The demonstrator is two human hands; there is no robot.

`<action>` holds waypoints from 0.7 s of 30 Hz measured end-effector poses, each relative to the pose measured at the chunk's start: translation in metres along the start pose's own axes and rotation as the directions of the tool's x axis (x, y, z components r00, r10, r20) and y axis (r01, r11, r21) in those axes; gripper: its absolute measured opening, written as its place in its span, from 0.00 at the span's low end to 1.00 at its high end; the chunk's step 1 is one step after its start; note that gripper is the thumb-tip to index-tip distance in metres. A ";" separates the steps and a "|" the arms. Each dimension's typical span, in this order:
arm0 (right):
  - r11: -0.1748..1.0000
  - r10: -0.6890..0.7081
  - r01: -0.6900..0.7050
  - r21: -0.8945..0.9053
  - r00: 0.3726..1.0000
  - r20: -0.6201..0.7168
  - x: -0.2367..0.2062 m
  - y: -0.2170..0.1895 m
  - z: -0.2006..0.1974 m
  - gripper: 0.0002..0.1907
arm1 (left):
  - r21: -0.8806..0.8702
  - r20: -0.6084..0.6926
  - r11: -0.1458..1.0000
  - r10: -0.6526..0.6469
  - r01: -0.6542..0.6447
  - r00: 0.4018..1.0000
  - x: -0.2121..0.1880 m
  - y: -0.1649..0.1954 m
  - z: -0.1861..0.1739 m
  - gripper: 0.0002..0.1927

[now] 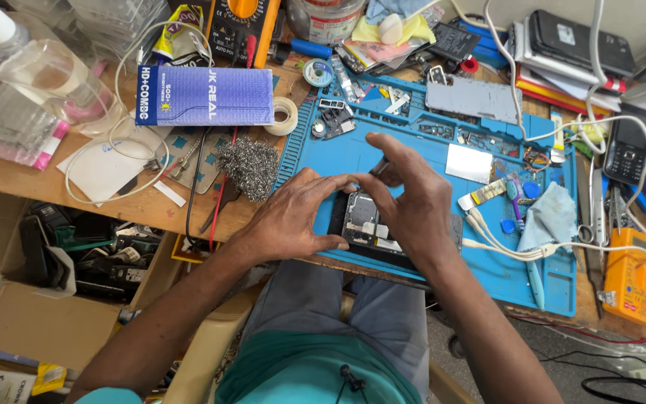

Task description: The person works at a cluttered repair bench on a smartphone. They clean the opened phone with a cloth, pry at its internal components with a tool, reassemble the phone, plug in a charging cable and power it on to test, then reopen it and use a screwdriver on the internal parts.

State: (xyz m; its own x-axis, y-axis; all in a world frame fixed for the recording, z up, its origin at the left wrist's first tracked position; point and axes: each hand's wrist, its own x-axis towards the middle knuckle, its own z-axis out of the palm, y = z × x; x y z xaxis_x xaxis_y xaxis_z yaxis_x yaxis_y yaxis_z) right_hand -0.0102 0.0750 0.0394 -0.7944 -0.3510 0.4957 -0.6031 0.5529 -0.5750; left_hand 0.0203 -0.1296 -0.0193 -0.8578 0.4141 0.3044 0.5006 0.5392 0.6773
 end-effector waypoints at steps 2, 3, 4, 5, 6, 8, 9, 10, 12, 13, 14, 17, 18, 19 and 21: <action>0.984 -0.031 0.005 0.178 0.989 0.145 0.002 0.000 -0.001 0.27 | -0.005 -0.008 1.000 -0.016 0.016 1.000 -0.001 0.001 0.000 0.51; 0.963 -0.048 -0.014 0.269 0.974 0.221 0.003 0.000 -0.002 0.26 | 0.015 0.013 0.999 -0.045 0.045 0.999 -0.001 0.001 0.000 0.49; 0.982 -0.022 -0.010 0.188 0.986 0.163 0.003 -0.001 0.000 0.27 | 0.033 0.040 0.997 -0.078 0.076 0.996 -0.001 0.001 0.000 0.47; 0.995 -0.002 -0.009 0.104 0.995 0.097 0.003 -0.002 0.002 0.27 | 0.054 0.067 0.993 -0.105 0.101 0.992 -0.001 0.001 -0.001 0.45; 1.000 0.008 -0.009 0.016 1.000 0.020 0.005 -0.003 0.003 0.28 | 0.028 0.045 0.997 -0.074 0.073 0.996 -0.002 0.001 -0.001 0.45; 0.982 -0.134 0.120 0.148 0.987 0.086 0.006 -0.002 0.002 0.28 | -0.022 -0.009 1.000 -0.001 0.001 1.000 -0.002 0.000 -0.001 0.46; 0.959 -0.210 0.181 0.219 0.970 0.120 0.007 -0.002 0.003 0.28 | -0.008 -0.015 1.000 0.018 -0.018 1.000 -0.001 -0.001 -0.002 0.46; 0.982 -0.104 0.084 0.171 0.988 0.114 0.007 -0.001 0.004 0.28 | -0.001 -0.017 1.000 0.028 -0.028 0.999 0.000 -0.002 -0.002 0.46; 0.988 0.126 -0.133 0.076 0.988 0.095 0.004 -0.002 0.006 0.29 | 0.000 -0.004 1.000 0.014 -0.014 1.000 -0.003 -0.002 0.000 0.46; 0.998 0.030 -0.035 0.061 0.996 0.083 0.002 -0.001 0.006 0.29 | 0.008 0.003 1.000 0.008 -0.008 1.000 -0.003 -0.003 0.000 0.45; 0.997 -0.074 0.071 0.040 0.995 0.068 0.000 -0.001 0.005 0.30 | 0.020 0.004 1.000 0.010 -0.010 1.000 -0.002 -0.004 0.000 0.44; 0.996 -0.079 0.076 0.049 0.994 0.080 -0.001 0.001 0.006 0.30 | -0.021 -0.022 1.000 0.008 -0.008 1.000 -0.001 -0.006 0.001 0.48; 0.998 -0.013 0.006 0.065 0.995 0.100 -0.002 0.001 0.006 0.30 | -0.019 -0.023 1.000 0.009 -0.010 1.000 -0.004 -0.004 0.003 0.47; 0.999 -0.018 0.013 0.049 0.995 0.102 -0.002 0.002 0.007 0.30 | -0.009 -0.024 1.000 0.021 -0.021 1.000 -0.003 -0.005 0.003 0.45; 0.999 -0.053 0.053 0.006 0.996 0.075 -0.001 0.003 0.008 0.31 | 0.009 -0.021 1.000 0.030 -0.030 0.999 -0.001 -0.006 0.002 0.45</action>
State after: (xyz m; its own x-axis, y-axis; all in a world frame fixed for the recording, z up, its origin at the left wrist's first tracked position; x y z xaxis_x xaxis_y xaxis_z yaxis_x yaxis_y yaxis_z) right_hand -0.0119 0.0714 0.0319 -0.7643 -0.4357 0.4754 -0.6448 0.5292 -0.5515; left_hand 0.0184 -0.1320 -0.0252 -0.8445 0.4146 0.3390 0.5273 0.5330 0.6617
